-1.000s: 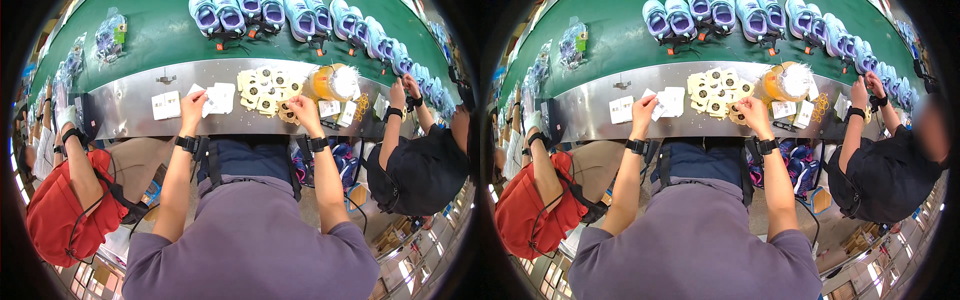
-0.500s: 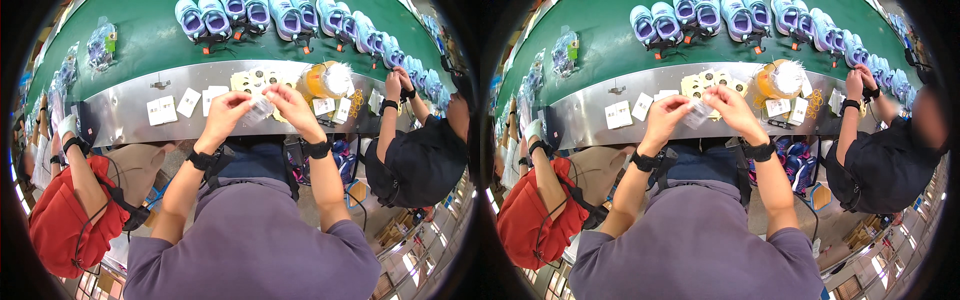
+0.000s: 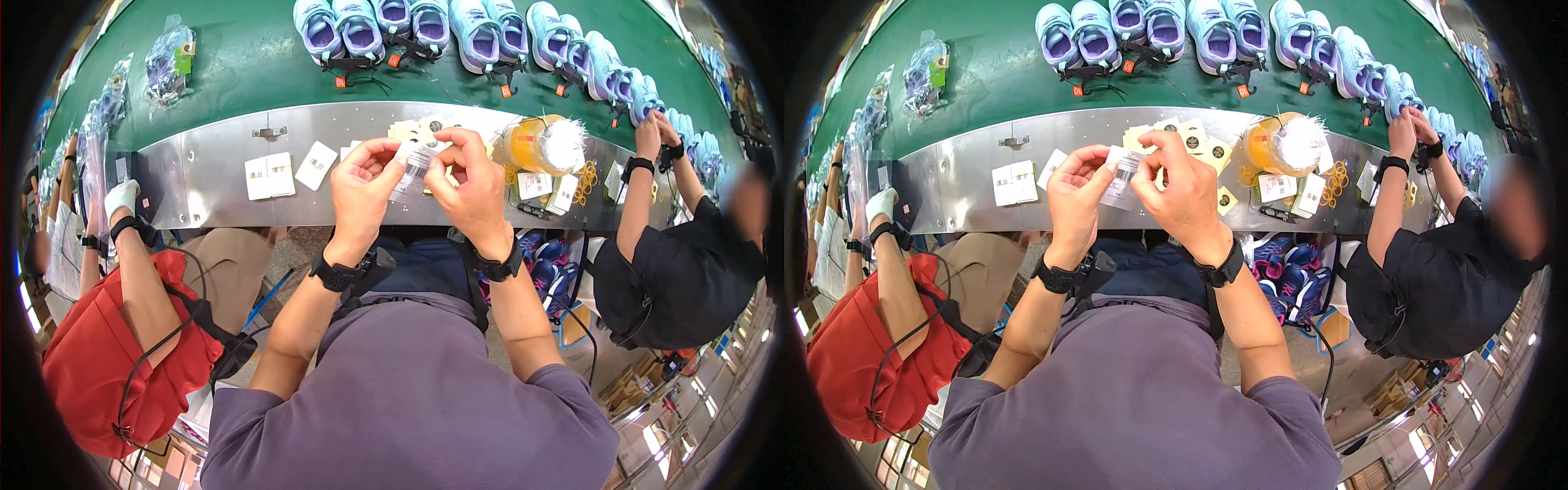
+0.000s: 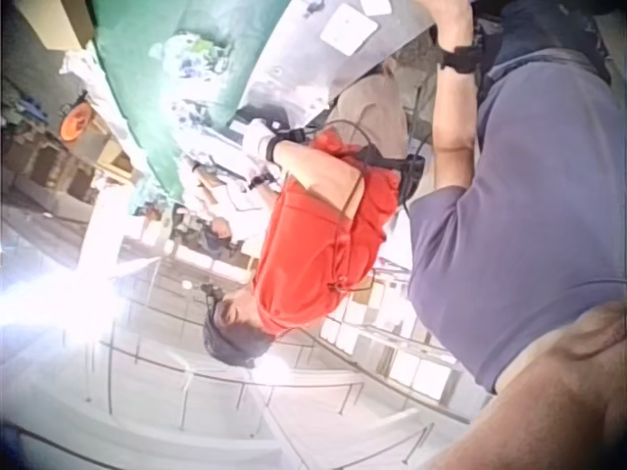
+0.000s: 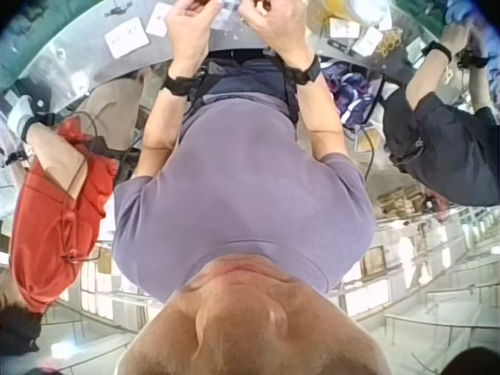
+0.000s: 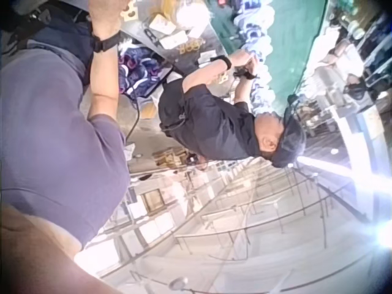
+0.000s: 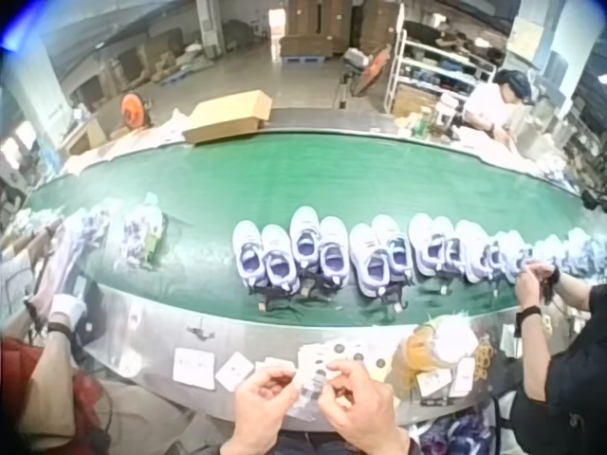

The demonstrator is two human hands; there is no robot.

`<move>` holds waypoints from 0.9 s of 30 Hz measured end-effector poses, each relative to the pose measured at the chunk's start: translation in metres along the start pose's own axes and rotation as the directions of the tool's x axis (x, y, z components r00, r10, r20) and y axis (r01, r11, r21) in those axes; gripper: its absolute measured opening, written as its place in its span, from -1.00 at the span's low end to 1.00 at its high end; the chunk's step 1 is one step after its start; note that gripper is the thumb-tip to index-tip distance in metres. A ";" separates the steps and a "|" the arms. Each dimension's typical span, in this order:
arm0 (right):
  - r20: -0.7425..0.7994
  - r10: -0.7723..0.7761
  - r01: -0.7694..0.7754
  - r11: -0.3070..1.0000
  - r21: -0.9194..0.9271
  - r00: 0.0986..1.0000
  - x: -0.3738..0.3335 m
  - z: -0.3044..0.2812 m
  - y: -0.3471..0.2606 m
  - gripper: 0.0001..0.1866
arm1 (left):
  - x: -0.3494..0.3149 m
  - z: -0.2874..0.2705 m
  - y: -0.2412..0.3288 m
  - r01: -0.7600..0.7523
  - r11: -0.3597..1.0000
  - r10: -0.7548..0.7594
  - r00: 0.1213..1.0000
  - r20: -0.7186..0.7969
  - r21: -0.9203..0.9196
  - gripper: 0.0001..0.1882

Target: The person attaches paper tags to a series of light blue and purple sneakers arranged on a green conveyor belt. They pick up tags from a pile, peel off the backing, and affix them to the tongue of each shoe. The person then moves to a different area to sort pink and blue shoes into white plastic bins.

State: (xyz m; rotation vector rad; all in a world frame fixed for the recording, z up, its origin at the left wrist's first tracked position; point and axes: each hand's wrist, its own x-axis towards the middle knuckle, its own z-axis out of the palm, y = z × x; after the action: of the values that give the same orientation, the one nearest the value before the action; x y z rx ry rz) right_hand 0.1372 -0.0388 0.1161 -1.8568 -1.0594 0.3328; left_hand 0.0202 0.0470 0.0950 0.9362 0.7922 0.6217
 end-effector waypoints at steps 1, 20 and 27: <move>-0.006 -0.015 0.015 1.000 -0.013 1.000 0.001 0.001 0.000 -0.68 | 0.000 0.000 0.000 -0.002 1.000 0.002 1.000 0.000 -0.006 -0.78; -0.039 0.075 -0.071 0.992 0.109 0.996 0.005 0.000 0.010 -0.63 | 0.009 0.007 -0.009 -0.062 0.998 0.063 0.995 0.071 -0.022 -0.78; 0.029 0.081 -0.084 0.988 0.131 0.996 0.005 -0.006 0.010 -0.62 | 0.011 0.011 -0.011 -0.013 1.000 0.015 0.995 0.102 -0.023 -0.78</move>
State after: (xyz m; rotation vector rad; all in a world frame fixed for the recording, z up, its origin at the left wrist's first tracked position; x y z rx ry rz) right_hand 0.1489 -0.0404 0.1119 -1.7850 -0.9549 0.4633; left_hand 0.0368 0.0454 0.0852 0.9464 0.6864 0.5888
